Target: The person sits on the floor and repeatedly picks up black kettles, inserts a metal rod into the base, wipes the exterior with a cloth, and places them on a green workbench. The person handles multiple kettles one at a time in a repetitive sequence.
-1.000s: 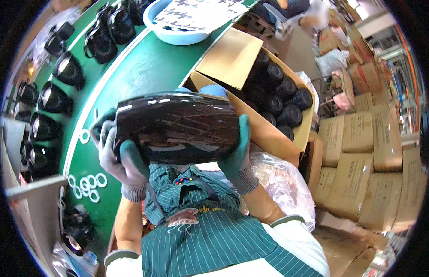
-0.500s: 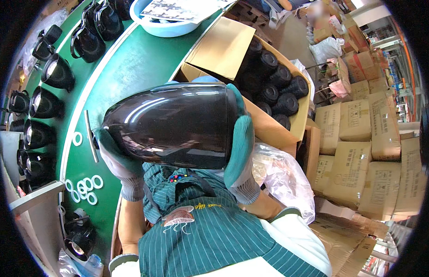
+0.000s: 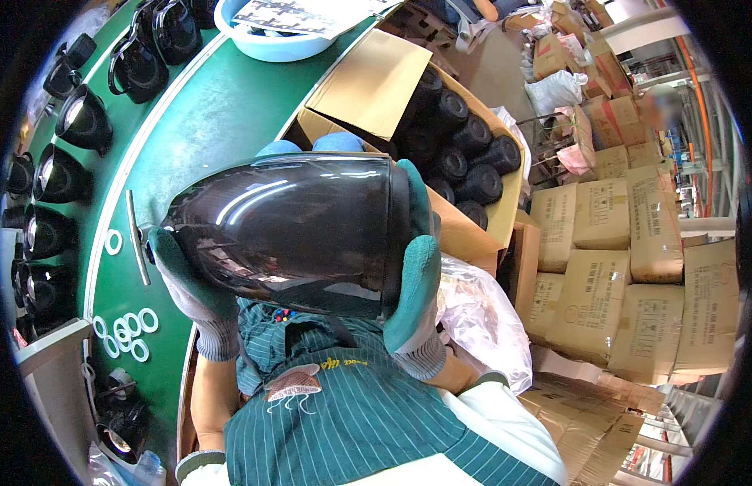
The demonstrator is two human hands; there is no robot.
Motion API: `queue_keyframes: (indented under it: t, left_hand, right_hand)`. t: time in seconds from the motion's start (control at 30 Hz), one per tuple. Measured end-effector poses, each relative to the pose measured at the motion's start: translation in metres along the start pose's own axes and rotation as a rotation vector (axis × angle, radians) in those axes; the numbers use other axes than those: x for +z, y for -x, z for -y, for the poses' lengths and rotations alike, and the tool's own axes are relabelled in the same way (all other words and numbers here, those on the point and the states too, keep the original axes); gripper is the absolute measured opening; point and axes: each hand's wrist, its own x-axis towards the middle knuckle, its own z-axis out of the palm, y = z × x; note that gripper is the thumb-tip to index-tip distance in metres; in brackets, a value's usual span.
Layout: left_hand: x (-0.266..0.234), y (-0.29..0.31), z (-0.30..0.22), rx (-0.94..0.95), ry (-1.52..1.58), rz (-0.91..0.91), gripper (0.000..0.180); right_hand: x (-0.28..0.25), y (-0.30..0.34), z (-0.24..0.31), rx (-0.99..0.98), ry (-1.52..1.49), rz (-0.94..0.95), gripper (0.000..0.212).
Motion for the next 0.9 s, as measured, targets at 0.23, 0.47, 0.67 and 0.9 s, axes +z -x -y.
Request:
queue_keyframes:
  t: [0.23, 0.47, 0.67, 0.9]
  left_hand:
    - [-0.006, 0.006, 0.008, -0.038, -0.059, 0.034, 0.053]
    - [0.008, 0.01, -0.008, -0.42, 0.232, 0.051, 0.077]
    - [-0.015, 0.047, -0.028, 0.0, -0.214, 0.546, 0.056]
    - [-0.126, -0.018, 0.01, 0.368, -0.795, 0.791, 0.054]
  right_hand:
    - [-0.004, 0.003, 0.006, 0.017, 0.029, -0.017, 0.082]
    - [-0.014, 0.012, 0.006, -0.135, 0.11, -0.002, 0.075]
    - [-0.041, 0.005, -0.032, -0.136, -0.044, -0.08, 0.065]
    - [-0.031, -0.057, -0.013, -0.265, 0.176, 0.323, 0.124]
